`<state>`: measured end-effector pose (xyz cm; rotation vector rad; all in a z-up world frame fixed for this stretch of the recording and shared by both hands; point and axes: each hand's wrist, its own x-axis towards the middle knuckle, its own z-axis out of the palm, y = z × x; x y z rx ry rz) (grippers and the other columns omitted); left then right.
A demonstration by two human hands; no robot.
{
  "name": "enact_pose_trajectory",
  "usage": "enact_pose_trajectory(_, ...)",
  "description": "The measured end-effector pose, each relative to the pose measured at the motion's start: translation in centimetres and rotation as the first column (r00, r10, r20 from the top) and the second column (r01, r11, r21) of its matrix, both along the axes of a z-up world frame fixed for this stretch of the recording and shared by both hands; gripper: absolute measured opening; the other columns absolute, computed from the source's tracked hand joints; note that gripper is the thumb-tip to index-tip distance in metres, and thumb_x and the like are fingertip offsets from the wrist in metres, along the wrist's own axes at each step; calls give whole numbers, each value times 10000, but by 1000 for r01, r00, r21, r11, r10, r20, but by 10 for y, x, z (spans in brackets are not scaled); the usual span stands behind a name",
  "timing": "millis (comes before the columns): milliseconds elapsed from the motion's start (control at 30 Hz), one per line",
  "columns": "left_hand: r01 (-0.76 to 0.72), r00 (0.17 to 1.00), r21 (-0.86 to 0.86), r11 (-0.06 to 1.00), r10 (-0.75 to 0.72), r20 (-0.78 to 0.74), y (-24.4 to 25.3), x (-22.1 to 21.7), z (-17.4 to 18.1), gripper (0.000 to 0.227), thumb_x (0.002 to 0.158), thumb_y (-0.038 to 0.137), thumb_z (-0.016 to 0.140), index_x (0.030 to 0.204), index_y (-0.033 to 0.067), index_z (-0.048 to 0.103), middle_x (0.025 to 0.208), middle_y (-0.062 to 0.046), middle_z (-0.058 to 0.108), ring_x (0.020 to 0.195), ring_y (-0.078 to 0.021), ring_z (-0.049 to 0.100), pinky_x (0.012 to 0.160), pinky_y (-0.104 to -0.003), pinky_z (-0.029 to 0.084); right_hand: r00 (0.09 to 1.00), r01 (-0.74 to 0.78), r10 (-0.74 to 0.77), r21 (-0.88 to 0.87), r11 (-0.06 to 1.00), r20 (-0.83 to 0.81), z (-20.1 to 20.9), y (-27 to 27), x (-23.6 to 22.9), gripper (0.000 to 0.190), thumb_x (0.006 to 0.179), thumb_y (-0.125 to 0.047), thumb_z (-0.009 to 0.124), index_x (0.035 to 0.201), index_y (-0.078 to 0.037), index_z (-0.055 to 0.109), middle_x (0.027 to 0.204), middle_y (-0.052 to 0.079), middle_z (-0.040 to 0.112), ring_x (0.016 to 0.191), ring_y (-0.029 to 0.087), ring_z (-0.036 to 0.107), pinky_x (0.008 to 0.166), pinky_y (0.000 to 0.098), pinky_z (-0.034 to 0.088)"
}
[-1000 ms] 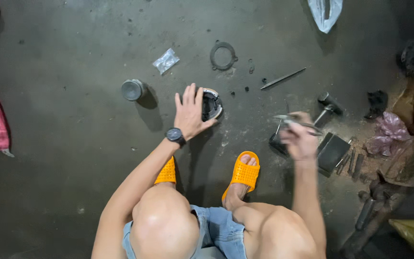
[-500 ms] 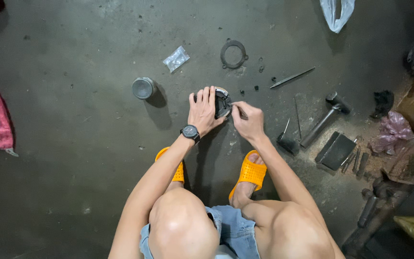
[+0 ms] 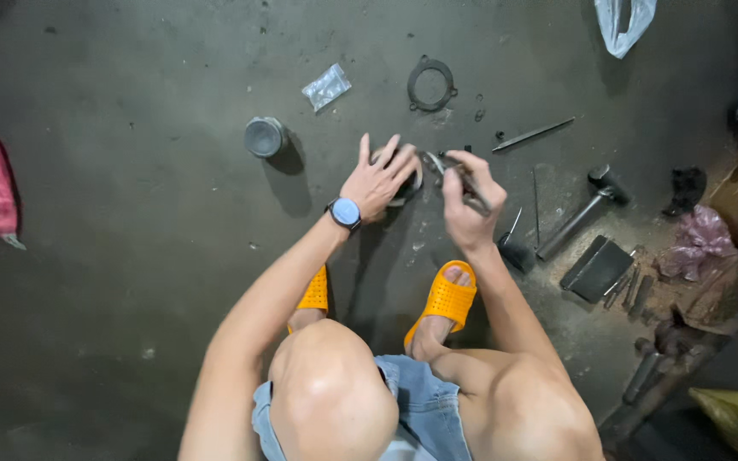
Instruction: The person sits on the floor and assembles a circular mechanical component, likely a clutch assembly. They place friction plates and metal plates into the housing, then use pliers to install retaining clips around the perimeter.
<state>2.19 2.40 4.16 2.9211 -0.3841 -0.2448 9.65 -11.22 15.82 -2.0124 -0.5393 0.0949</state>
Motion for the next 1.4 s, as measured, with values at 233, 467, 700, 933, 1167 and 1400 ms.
enact_pose_trajectory(233,-228,948,-138,964,188,-255,9,11,34,1128,574,416,806,1428,83,149,1472,-204,122,1365,-359,136,1032,-649,210,961,52,-62,-47,998,-271,-38,-17,-4,183,908,-99,491,899,-11,651,611,150,619,502,147,591,435,256,462)
enact_pose_trajectory(467,-249,955,-7,968,244,-171,-9,12,-9,1037,654,564,713,1373,-6,230,1344,-200,290,1250,-292,296,1002,-540,262,974,-65,41,103,993,222,-19,-2,-7,166,882,-22,504,911,19,662,663,117,630,502,188,589,477,262,464)
enact_pose_trajectory(700,-280,956,-10,960,278,-98,-9,12,5,986,654,531,744,1353,-8,306,1281,-178,367,1180,-272,350,956,-481,303,995,-15,18,-31,999,102,8,14,0,154,903,-31,497,923,-19,649,703,105,657,613,183,647,516,273,476)
enact_pose_trajectory(933,-255,966,25,967,256,-24,-8,13,2,982,629,564,715,1316,-29,341,1265,-183,381,1166,-284,362,928,-487,317,991,-135,126,-358,924,-47,-37,-3,-8,91,841,-53,549,846,-20,634,668,147,635,666,334,634,577,383,496)
enact_pose_trajectory(1167,14,988,0,1000,-14,-156,8,16,23,965,613,384,762,1404,135,269,1476,-126,175,1358,-329,142,1032,-650,189,1000,-9,10,-175,985,5,-17,-8,7,153,903,-66,523,947,-17,661,805,167,657,749,296,647,584,354,507)
enact_pose_trajectory(1400,-204,968,18,979,204,-145,-10,16,6,981,665,521,730,1347,-24,282,1370,-227,274,1280,-332,275,981,-555,302,994,-10,14,-37,999,111,6,1,2,171,912,-75,518,939,-15,676,714,101,653,660,254,648,574,299,494)
